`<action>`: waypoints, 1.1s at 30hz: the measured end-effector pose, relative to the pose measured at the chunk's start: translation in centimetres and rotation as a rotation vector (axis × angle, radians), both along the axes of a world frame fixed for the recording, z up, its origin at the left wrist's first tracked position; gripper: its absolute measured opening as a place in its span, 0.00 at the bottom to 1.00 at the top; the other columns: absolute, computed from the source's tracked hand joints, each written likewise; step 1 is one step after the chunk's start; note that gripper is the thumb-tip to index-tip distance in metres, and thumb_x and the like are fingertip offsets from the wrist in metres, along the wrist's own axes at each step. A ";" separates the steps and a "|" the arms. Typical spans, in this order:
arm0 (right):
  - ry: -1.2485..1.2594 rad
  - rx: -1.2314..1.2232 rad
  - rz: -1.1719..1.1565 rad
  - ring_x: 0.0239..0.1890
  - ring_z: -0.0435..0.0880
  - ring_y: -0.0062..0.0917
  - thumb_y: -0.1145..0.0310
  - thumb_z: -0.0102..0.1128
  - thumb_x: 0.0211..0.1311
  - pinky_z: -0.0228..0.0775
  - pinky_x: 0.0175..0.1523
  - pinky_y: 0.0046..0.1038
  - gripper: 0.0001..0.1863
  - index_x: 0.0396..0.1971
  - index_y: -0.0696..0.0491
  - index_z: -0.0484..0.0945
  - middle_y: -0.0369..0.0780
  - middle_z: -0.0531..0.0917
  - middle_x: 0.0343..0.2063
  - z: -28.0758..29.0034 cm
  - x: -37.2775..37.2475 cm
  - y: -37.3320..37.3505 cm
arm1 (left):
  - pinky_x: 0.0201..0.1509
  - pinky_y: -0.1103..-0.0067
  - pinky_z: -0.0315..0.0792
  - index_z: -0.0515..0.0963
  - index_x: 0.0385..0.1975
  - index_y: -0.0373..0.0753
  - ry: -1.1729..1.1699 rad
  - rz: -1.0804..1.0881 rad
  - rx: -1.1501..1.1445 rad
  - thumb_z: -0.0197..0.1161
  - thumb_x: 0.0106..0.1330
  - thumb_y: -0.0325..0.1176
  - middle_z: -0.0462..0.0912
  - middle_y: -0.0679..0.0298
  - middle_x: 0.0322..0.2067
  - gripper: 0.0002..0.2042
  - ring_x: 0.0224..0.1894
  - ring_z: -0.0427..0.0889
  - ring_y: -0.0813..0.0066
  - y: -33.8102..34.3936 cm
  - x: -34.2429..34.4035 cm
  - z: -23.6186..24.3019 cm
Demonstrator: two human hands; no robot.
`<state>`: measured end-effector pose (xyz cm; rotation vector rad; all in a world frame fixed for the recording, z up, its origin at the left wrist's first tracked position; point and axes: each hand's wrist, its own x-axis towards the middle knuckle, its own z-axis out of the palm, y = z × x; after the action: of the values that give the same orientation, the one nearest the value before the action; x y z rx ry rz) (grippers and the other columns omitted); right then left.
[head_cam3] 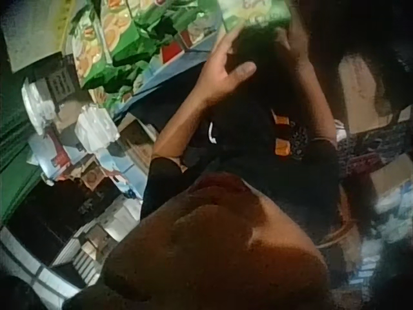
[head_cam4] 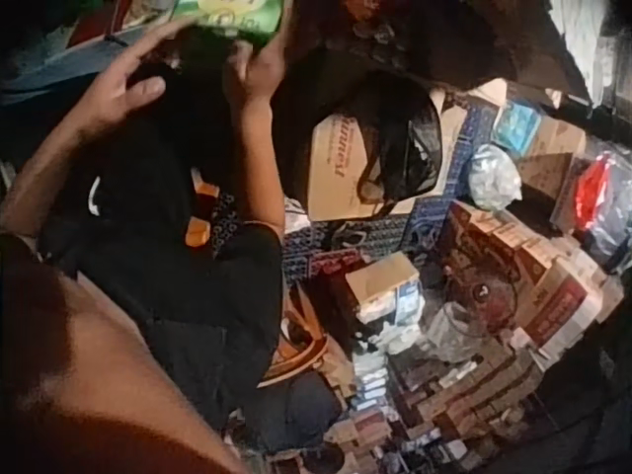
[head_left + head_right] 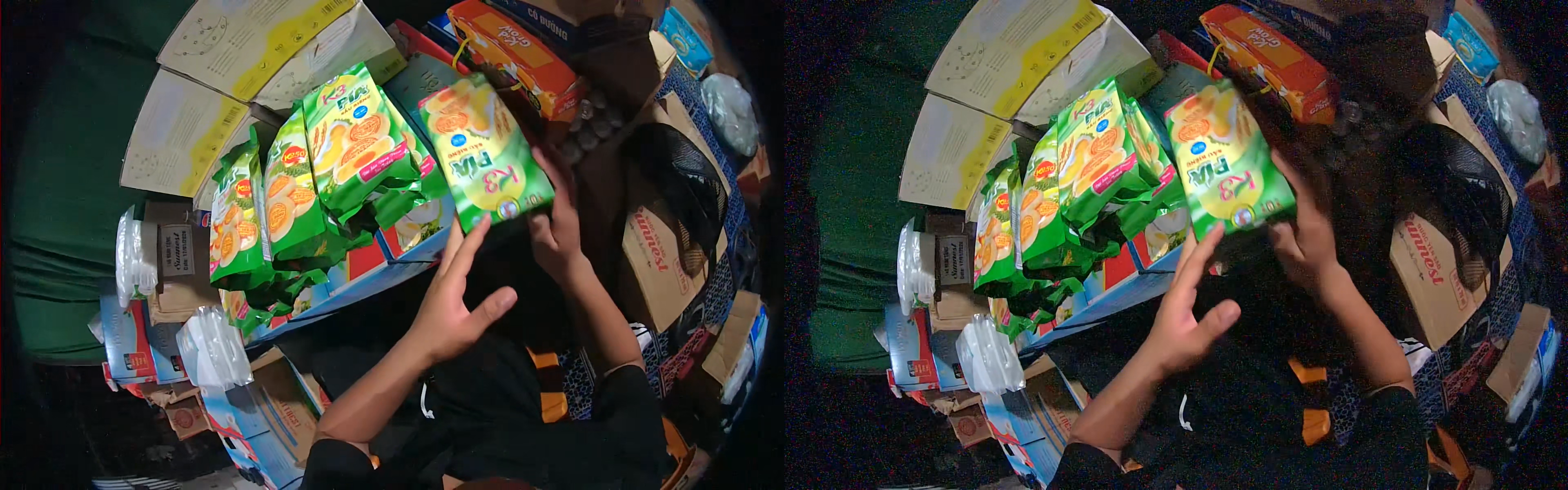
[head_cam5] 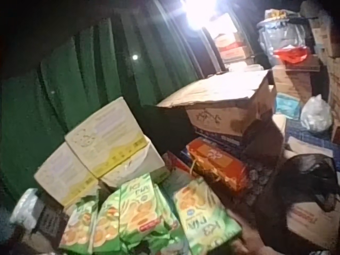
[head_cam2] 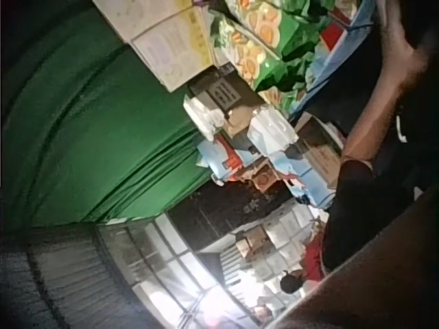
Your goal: The person takes snack packages out of an open cardboard box and stacks them onto adjacent boxes by hand.
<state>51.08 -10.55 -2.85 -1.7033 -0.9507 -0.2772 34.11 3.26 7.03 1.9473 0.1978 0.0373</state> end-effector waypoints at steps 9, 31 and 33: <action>-0.110 -0.280 -0.128 0.74 0.61 0.49 0.65 0.58 0.64 0.33 0.79 0.57 0.36 0.71 0.57 0.61 0.53 0.68 0.68 0.6 2.9 4.4 | 0.77 0.62 0.56 0.61 0.73 0.38 -0.151 0.221 0.036 0.63 0.74 0.39 0.41 0.49 0.80 0.31 0.79 0.52 0.61 -0.7 0.9 -0.7; -0.320 -0.610 0.880 0.60 0.76 0.47 0.64 0.66 0.65 0.69 0.65 0.43 0.23 0.59 0.51 0.77 0.49 0.79 0.55 4.9 -21.8 8.0 | 0.78 0.57 0.57 0.82 0.36 0.45 -0.058 0.562 0.646 0.65 0.65 0.42 0.84 0.61 0.53 0.09 0.68 0.73 0.58 8.0 -35.3 -9.9; -0.202 -0.862 1.193 0.57 0.79 0.47 0.61 0.63 0.68 0.68 0.64 0.43 0.23 0.60 0.50 0.76 0.47 0.81 0.53 5.7 -24.6 10.9 | 0.72 0.60 0.64 0.81 0.33 0.45 -0.106 0.602 0.698 0.66 0.65 0.43 0.86 0.65 0.45 0.09 0.62 0.78 0.61 9.3 -34.3 -11.6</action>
<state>26.46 0.39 2.85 -1.4888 -2.2522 0.8767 -0.19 12.54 -4.58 2.4903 0.7760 0.6811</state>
